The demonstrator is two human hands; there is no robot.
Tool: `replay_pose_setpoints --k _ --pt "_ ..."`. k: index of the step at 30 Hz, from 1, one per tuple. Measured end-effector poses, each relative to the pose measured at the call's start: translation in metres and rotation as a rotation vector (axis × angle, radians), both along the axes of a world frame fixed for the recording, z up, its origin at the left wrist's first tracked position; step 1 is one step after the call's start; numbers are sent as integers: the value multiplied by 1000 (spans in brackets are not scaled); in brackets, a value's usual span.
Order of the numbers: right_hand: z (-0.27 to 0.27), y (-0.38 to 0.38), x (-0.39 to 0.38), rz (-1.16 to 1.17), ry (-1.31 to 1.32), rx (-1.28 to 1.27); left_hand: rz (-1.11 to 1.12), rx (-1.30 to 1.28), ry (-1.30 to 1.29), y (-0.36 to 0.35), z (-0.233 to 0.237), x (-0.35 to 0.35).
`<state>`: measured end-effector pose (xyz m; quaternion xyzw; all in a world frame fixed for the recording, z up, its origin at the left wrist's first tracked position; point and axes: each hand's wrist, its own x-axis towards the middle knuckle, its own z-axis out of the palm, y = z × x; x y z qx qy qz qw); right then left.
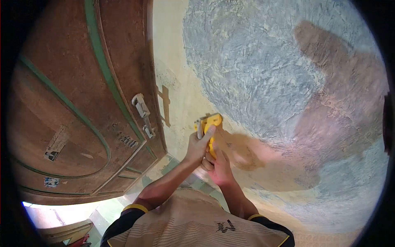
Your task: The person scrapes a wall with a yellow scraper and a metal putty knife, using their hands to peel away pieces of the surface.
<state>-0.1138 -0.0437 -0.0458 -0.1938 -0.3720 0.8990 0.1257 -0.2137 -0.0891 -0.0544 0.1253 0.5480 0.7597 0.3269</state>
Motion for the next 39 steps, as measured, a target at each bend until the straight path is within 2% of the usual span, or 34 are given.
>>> replay_pose_setpoints --k 6,8,10,12,14,16,18,20,21,23,25,28,31,34,36,39 --pt "0 9 -21 34 41 -49 93 3 -51 8 -4 -18" --pt "6 2 -21 5 4 -18 94 34 3 7 -8 -20" --pt "2 0 -5 8 -12 -31 92 -39 34 1 2 -7" --pt "2 4 -5 15 -26 -40 43 28 -2 5 -3 -3" --pt "1 14 -13 34 -2 -65 58 -3 -2 9 -3 -11" --pt "8 16 -25 62 12 -97 83 76 -110 9 7 -20" --pt "14 15 -27 98 34 -126 93 101 -90 8 8 -23" --pt "10 5 -16 58 17 -136 71 4 -53 -1 11 -13" --pt "6 2 -8 42 -14 -208 97 62 -63 5 -3 -7" --pt "2 10 -15 44 -8 -180 99 56 -45 10 -11 -15" --pt "1 13 -23 33 -11 -165 155 27 -43 11 -1 -20" --pt "4 12 -35 91 16 -182 95 74 -82 3 11 -31" --pt "-1 -2 -20 32 23 -124 58 -13 -14 -4 -1 -16" --pt "-1 0 -15 21 -39 -209 43 8 -22 2 -4 -15" --pt "-5 4 -28 34 66 -129 71 -39 -4 2 -1 -26" --pt "3 3 -34 79 86 -181 46 -19 -42 -6 15 -29"
